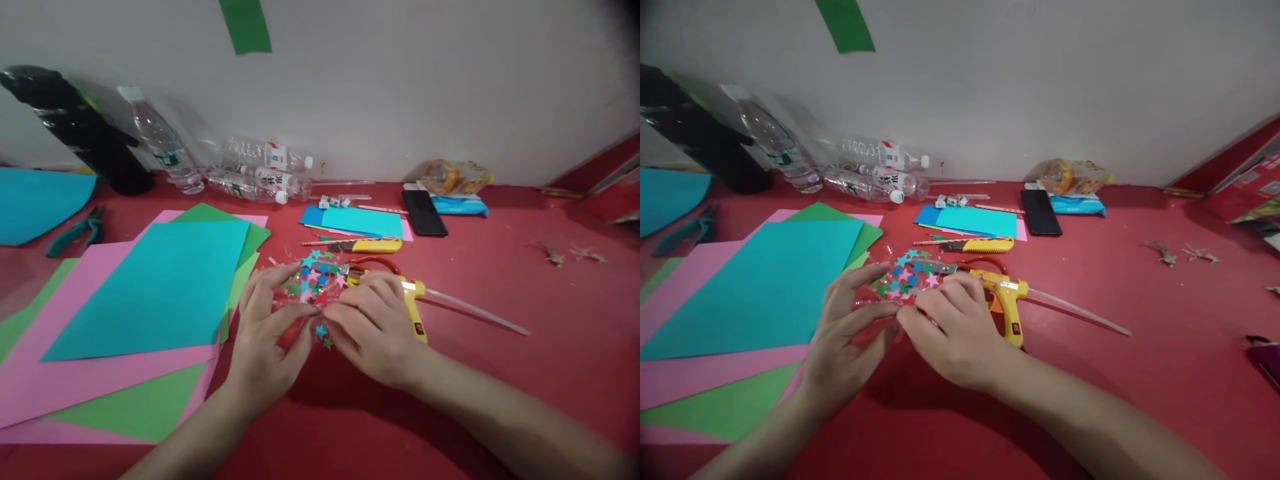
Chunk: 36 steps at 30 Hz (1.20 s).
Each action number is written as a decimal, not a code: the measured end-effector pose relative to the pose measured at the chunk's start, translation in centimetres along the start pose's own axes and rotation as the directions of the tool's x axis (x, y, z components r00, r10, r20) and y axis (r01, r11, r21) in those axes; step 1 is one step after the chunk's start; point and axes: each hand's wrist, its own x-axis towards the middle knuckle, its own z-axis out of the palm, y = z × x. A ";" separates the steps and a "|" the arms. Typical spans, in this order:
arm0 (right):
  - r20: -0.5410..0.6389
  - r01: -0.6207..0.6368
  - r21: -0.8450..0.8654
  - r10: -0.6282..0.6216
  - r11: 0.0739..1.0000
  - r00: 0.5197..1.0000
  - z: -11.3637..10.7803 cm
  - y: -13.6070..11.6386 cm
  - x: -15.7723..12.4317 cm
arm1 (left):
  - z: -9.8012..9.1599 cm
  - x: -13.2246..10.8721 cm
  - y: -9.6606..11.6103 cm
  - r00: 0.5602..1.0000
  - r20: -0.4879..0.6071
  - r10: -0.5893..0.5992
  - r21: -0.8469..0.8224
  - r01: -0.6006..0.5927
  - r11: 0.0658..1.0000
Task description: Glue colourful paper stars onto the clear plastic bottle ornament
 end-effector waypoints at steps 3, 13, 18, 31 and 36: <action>-0.030 0.101 -0.070 -0.104 0.992 0.994 0.0 0.0 -0.1 | 0.1 0.0 -0.1 1.000 -0.009 -0.003 -0.021 0.002 1.000; -0.001 0.090 -0.032 -0.091 0.995 0.996 0.0 0.1 -0.3 | -0.4 0.1 0.5 0.999 0.018 -0.035 -0.041 0.036 0.999; 0.032 0.070 0.017 -0.071 0.997 0.997 -0.2 0.2 -0.1 | -0.5 -0.2 -1.1 0.930 -0.232 -0.285 -0.211 0.238 0.948; 0.139 -0.203 0.319 0.166 0.926 0.976 0.0 1.8 -0.2 | 0.6 1.1 -5.6 0.418 0.430 -0.800 -0.527 0.836 0.154; 0.168 -0.310 0.345 0.267 0.886 0.949 0.4 2.2 -0.3 | 1.1 0.3 -5.2 0.344 0.679 -0.649 -0.470 0.882 -0.023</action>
